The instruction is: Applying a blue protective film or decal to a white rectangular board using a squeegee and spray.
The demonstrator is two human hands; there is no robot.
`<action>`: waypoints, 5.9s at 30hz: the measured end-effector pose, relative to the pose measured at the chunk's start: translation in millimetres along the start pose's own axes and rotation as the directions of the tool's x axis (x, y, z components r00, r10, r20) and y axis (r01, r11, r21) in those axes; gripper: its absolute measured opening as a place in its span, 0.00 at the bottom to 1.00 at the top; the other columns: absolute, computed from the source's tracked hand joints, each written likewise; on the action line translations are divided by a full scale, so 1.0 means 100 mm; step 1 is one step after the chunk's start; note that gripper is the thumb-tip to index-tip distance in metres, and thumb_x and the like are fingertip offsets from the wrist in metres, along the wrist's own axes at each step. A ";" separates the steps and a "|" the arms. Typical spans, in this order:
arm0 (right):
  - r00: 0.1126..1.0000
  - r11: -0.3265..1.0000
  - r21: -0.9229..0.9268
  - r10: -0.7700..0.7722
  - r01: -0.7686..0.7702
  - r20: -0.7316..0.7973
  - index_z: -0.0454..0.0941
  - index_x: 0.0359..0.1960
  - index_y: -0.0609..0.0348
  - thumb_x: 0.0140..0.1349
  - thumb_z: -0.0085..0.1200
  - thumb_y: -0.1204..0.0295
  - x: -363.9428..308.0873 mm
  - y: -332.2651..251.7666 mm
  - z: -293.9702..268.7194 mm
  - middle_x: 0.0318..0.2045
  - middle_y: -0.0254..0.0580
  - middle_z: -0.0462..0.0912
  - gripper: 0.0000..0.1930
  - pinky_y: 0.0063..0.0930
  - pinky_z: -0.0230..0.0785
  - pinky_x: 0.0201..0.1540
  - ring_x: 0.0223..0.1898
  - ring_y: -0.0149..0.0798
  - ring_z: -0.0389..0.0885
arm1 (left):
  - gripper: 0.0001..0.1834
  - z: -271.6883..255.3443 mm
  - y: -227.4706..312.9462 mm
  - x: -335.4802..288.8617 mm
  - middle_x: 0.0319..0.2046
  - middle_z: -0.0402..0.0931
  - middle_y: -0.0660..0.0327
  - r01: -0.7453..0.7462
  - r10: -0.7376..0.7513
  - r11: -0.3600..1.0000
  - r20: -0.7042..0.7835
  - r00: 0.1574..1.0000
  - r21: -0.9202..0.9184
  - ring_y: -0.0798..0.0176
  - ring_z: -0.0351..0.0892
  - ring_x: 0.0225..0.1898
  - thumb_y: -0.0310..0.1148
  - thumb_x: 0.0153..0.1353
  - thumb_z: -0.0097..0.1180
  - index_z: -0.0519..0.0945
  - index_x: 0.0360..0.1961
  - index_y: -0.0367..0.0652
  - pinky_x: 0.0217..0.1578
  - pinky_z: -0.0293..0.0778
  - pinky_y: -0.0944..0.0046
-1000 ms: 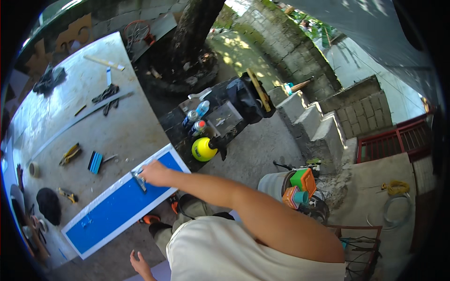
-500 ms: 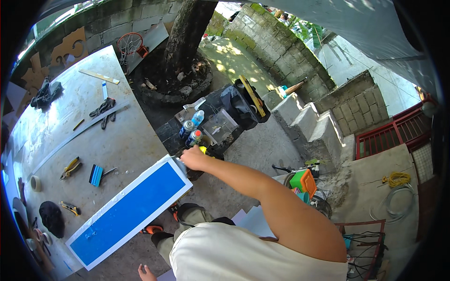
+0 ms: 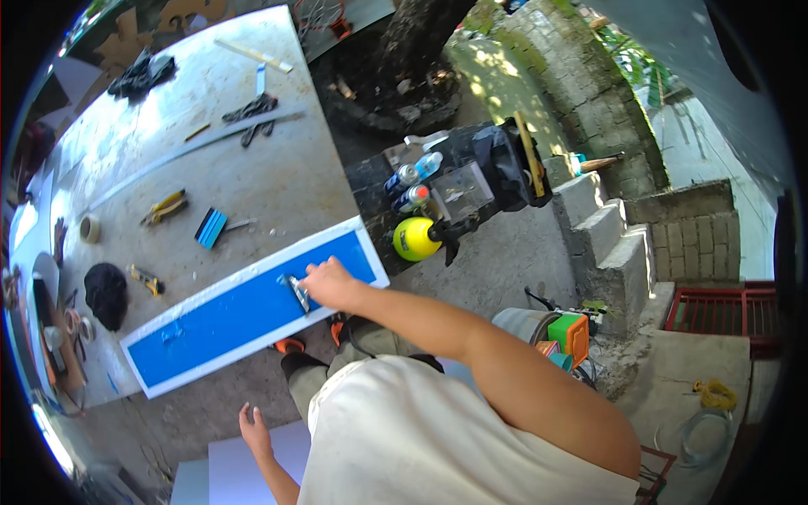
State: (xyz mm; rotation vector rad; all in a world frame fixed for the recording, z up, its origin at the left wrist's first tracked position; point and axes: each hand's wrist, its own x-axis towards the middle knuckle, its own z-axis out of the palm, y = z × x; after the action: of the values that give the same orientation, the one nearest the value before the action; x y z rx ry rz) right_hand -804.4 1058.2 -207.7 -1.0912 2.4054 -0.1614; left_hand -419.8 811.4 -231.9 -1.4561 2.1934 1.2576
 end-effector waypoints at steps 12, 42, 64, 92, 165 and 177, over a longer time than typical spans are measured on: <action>0.968 0.966 -0.109 0.242 -0.235 0.060 0.85 0.55 0.41 0.61 0.63 0.66 -1.13 1.33 -0.71 0.42 0.47 0.84 0.19 0.47 0.74 0.48 0.48 0.50 0.85 | 0.23 0.04 -0.17 -0.19 0.62 0.75 0.50 0.206 -0.206 0.977 0.002 0.979 -0.059 0.49 0.73 0.64 0.41 0.70 0.58 0.77 0.63 0.43 0.63 0.67 0.53; 0.955 0.893 0.390 0.282 -0.226 -0.092 0.72 0.67 0.56 0.67 0.57 0.70 -0.85 0.07 -0.48 0.52 0.57 0.80 0.25 0.47 0.71 0.57 0.53 0.61 0.79 | 0.25 -0.55 -0.21 -0.27 0.57 0.79 0.47 0.145 -0.148 0.989 -0.094 0.985 -0.032 0.45 0.75 0.62 0.44 0.68 0.60 0.78 0.62 0.45 0.62 0.70 0.53; 0.902 0.677 0.736 0.304 0.022 -0.307 0.49 0.77 0.62 0.66 0.56 0.77 0.10 -3.81 0.59 0.62 0.58 0.66 0.40 0.44 0.69 0.61 0.58 0.58 0.74 | 0.22 -1.11 0.95 1.12 0.51 0.80 0.52 0.076 0.297 0.774 0.467 0.833 -0.628 0.66 0.78 0.49 0.33 0.75 0.53 0.67 0.64 0.35 0.50 0.75 0.65; 0.420 -0.030 0.603 0.690 -0.797 0.590 0.83 0.52 0.62 0.72 0.51 0.70 -2.13 -2.32 2.76 0.35 0.39 0.87 0.14 0.27 0.72 0.39 0.34 0.30 0.80 | 0.22 -0.78 1.77 2.44 0.34 0.84 0.47 -0.811 0.445 0.294 0.679 0.584 0.505 0.40 0.85 0.41 0.52 0.74 0.47 0.77 0.46 0.43 0.40 0.79 0.43; 0.661 0.516 0.696 0.747 -0.500 -0.080 0.81 0.37 0.59 0.62 0.61 0.70 0.45 -3.06 1.69 0.35 0.44 0.81 0.07 0.40 0.74 0.44 0.36 0.46 0.82 | 0.20 -2.26 0.91 3.05 0.36 0.85 0.47 -0.653 0.334 0.523 0.574 0.748 0.547 0.39 0.85 0.42 0.50 0.74 0.47 0.81 0.43 0.44 0.42 0.78 0.42; 0.715 0.558 0.670 0.697 -0.490 -0.057 0.82 0.38 0.59 0.63 0.60 0.68 0.23 -3.23 1.79 0.34 0.43 0.82 0.08 0.38 0.73 0.43 0.36 0.42 0.81 | 0.22 -3.26 0.42 3.23 0.38 0.86 0.46 -0.508 0.210 0.558 0.481 0.851 0.656 0.40 0.84 0.44 0.50 0.74 0.46 0.81 0.48 0.43 0.46 0.78 0.43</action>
State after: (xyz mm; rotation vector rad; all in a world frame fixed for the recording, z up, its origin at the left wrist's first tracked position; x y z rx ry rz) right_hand -513.1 839.9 -276.2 0.1190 2.5481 -0.8742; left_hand -526.5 364.6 -202.9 -0.3909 2.3586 0.4299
